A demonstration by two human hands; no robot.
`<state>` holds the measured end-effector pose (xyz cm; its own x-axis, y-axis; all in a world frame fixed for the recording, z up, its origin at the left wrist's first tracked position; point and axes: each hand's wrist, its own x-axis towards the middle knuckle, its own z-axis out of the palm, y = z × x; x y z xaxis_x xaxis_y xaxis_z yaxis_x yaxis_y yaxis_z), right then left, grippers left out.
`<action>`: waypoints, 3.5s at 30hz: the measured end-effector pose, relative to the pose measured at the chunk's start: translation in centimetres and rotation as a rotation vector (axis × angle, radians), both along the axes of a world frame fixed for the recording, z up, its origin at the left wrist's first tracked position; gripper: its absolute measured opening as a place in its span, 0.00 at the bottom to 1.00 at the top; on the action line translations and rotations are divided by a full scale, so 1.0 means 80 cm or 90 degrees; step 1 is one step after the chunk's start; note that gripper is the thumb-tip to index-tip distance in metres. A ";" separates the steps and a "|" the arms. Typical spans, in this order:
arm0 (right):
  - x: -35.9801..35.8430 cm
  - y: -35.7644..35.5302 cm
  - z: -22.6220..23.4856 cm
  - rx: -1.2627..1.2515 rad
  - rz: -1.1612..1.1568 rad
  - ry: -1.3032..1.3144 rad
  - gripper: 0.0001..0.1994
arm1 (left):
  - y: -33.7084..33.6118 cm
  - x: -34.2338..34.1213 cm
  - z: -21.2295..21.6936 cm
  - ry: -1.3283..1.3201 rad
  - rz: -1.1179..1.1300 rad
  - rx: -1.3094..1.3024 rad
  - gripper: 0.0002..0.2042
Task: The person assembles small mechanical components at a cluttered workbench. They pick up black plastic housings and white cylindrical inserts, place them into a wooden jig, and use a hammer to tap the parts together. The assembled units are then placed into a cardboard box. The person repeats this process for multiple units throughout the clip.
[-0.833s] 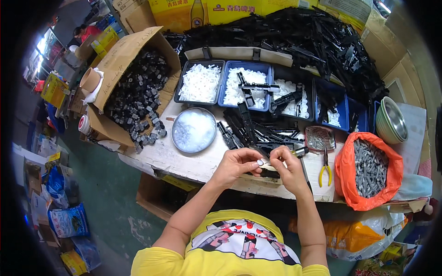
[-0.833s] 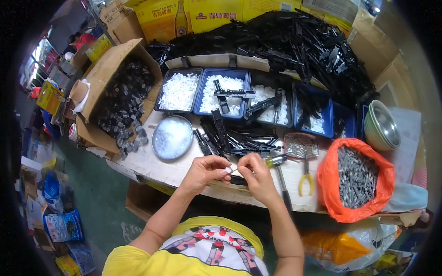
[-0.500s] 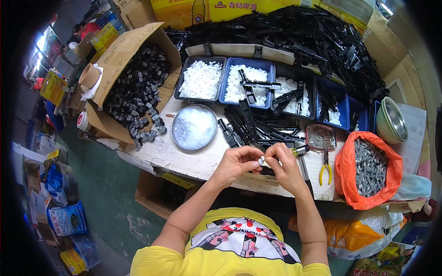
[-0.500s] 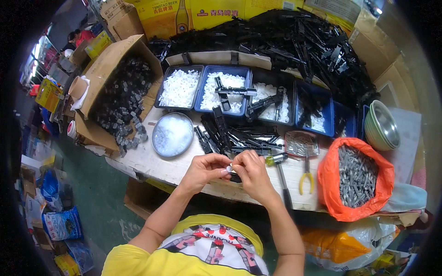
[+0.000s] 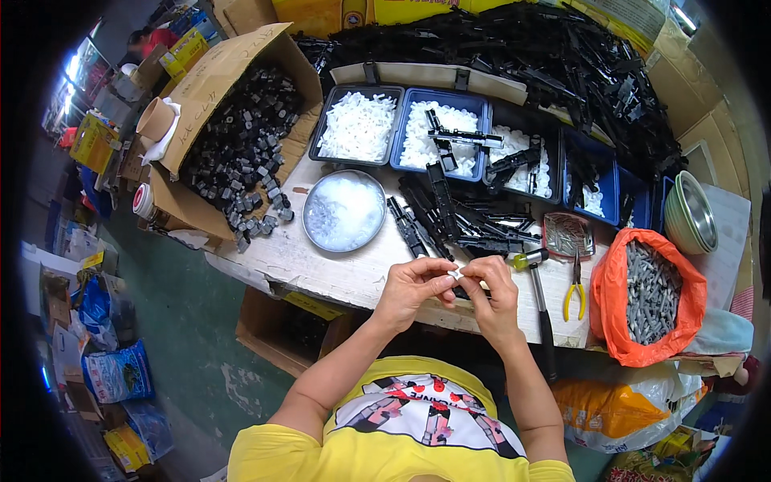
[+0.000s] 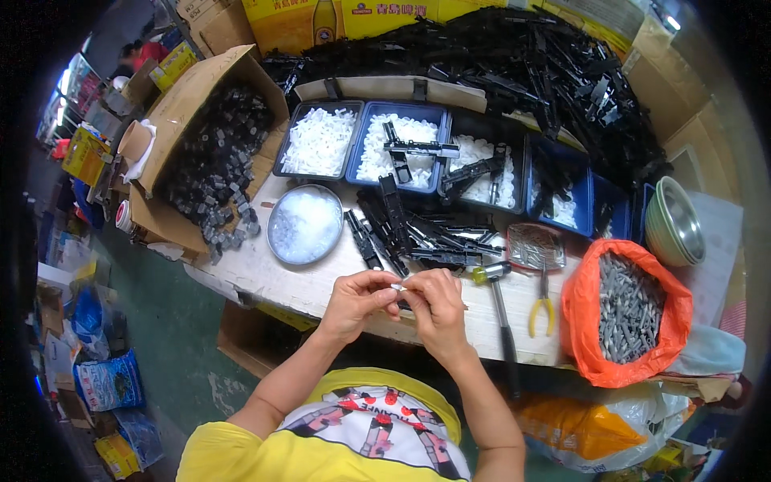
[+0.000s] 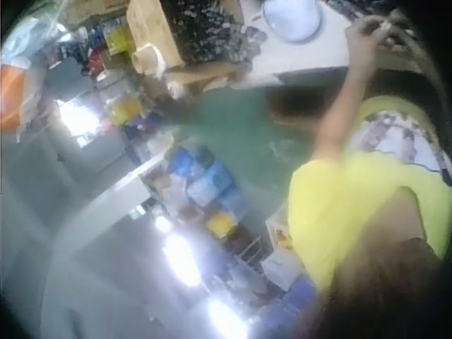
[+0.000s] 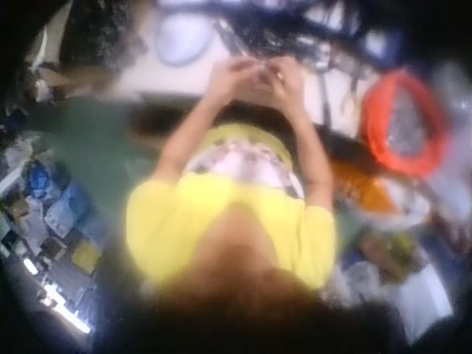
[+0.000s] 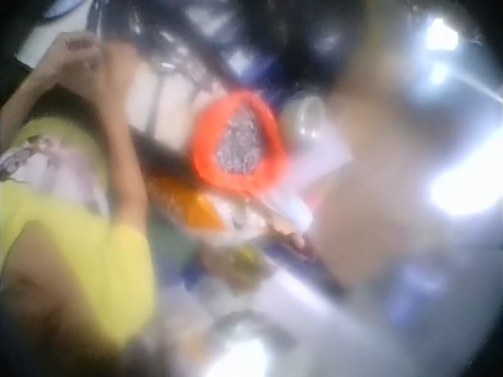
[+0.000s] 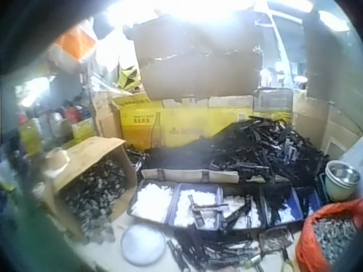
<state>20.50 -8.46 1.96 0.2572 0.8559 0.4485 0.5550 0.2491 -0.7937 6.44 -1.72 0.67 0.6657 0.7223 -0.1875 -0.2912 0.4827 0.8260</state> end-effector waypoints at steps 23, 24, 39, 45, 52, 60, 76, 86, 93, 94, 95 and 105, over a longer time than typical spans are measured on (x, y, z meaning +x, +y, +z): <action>-0.005 0.000 -0.026 -0.126 0.019 -0.423 0.07 | 0.017 -0.003 -0.023 0.410 -0.011 0.589 0.09; -0.001 0.000 -0.022 -0.127 0.033 -0.417 0.07 | 0.019 0.003 -0.018 0.448 -0.004 0.706 0.10; 0.187 -0.015 -0.013 -0.364 -0.354 -0.537 0.06 | 0.131 0.242 0.035 0.579 -0.103 1.039 0.04; 0.196 0.009 -0.030 -0.396 -0.309 -0.579 0.06 | 0.143 0.292 0.016 0.647 -0.172 1.078 0.05; 0.206 0.003 -0.043 -0.323 -0.316 -0.519 0.03 | 0.161 0.289 0.007 0.583 -0.136 1.009 0.04; 0.208 -0.006 -0.029 -0.256 -0.303 -0.508 0.04 | 0.175 0.265 0.021 0.356 -0.073 0.823 0.04; 0.086 -0.010 0.066 -0.063 0.048 -0.570 0.10 | 0.037 0.069 0.008 -0.093 -0.231 -0.054 0.05; 0.061 -0.002 0.077 -0.072 0.201 -0.550 0.09 | 0.038 0.034 -0.002 -0.157 -0.273 -0.065 0.04; 0.037 0.001 0.032 -0.012 0.095 -0.233 0.07 | 0.025 0.018 0.004 -0.067 -0.128 0.145 0.04; 0.034 0.000 0.026 -0.003 0.077 -0.220 0.07 | 0.022 0.016 0.006 -0.032 -0.103 0.227 0.03; 0.032 -0.001 0.019 0.003 0.064 -0.209 0.07 | 0.019 0.015 0.006 0.002 -0.079 0.310 0.03; 0.011 -0.012 -0.005 0.004 -0.030 -0.284 0.07 | 0.014 0.007 -0.011 0.196 0.082 0.747 0.09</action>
